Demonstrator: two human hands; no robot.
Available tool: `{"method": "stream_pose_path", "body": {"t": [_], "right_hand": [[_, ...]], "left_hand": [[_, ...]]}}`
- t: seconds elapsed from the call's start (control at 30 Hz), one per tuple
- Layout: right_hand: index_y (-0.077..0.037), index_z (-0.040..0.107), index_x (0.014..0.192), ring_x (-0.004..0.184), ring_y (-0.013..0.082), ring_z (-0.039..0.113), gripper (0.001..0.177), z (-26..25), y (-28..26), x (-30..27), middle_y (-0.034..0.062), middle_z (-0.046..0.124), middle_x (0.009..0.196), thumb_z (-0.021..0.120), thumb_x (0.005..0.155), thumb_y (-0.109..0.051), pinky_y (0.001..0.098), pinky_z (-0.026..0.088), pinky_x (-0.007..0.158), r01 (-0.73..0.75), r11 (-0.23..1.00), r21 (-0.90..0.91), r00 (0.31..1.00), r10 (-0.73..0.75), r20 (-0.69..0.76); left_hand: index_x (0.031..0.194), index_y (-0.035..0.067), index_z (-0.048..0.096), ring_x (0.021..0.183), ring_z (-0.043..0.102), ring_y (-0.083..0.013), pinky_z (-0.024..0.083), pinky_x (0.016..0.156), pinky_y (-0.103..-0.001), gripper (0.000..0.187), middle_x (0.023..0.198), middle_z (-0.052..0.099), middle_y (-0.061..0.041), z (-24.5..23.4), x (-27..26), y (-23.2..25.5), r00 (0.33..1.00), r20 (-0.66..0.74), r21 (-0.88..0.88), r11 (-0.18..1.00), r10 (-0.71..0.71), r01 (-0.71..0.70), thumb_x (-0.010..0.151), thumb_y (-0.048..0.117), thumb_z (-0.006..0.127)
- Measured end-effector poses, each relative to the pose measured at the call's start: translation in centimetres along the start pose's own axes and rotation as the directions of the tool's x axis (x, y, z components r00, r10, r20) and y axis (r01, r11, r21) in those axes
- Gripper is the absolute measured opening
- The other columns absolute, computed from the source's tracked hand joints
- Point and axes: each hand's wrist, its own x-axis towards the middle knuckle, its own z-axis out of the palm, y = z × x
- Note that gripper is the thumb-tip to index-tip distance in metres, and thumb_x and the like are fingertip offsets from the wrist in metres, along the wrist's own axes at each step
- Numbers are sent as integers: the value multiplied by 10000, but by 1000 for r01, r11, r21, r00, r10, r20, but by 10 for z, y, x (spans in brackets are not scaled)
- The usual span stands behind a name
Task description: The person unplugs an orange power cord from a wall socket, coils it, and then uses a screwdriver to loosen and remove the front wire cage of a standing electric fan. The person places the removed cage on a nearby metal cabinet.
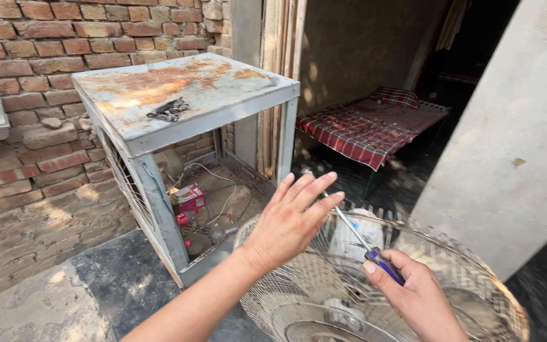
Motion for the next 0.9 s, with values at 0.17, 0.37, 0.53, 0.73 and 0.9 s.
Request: {"method": "stream_pose_path", "body": {"t": [0.17,0.37,0.53,0.73,0.9], "right_hand": [[-41,784,987,723,84,618,326,50,-55,35,16,746,756,791,838,-331,283,529,677,-57,975,-213,998,64,29],[-120,772,1086,752,135,668,360,120,-114,90,47,752,818,822,840,-377,310,542,684,-92,907,-411,994,107,13],[-137,639,1341,927,157,703,545,163,-132,138,46,649,1295,746,835,-308,331,584,662,252,894,-370,954,-293,-59],[-197,676,1276,1121,181,687,483,174,-91,176,5,479,1530,771,827,-347,381,567,873,11,914,-405,977,-96,-190],[-152,698,1356,1218,276,674,531,171,-31,198,111,414,1623,769,853,-307,460,584,911,-49,925,-377,972,-43,-231]], "left_hand": [[1344,125,604,1337,511,-306,343,1175,-528,439,1379,595,-79,-35,-19,-87,997,56,91,994,57,-62,910,163,654],[1071,135,682,1052,685,-228,432,1154,-463,211,995,699,-21,-64,-56,-189,987,159,53,998,-36,28,863,124,652],[974,138,702,917,719,-279,546,932,-438,119,924,734,-50,-73,-86,-283,977,-45,192,958,-207,212,868,136,648],[997,144,728,783,735,-334,571,658,-480,182,868,743,-130,-75,-117,-433,771,-98,442,666,-629,600,987,269,596],[944,108,774,834,742,-358,575,710,-487,260,884,751,-170,-67,-146,-561,566,-151,469,445,-810,763,980,316,623]]}}
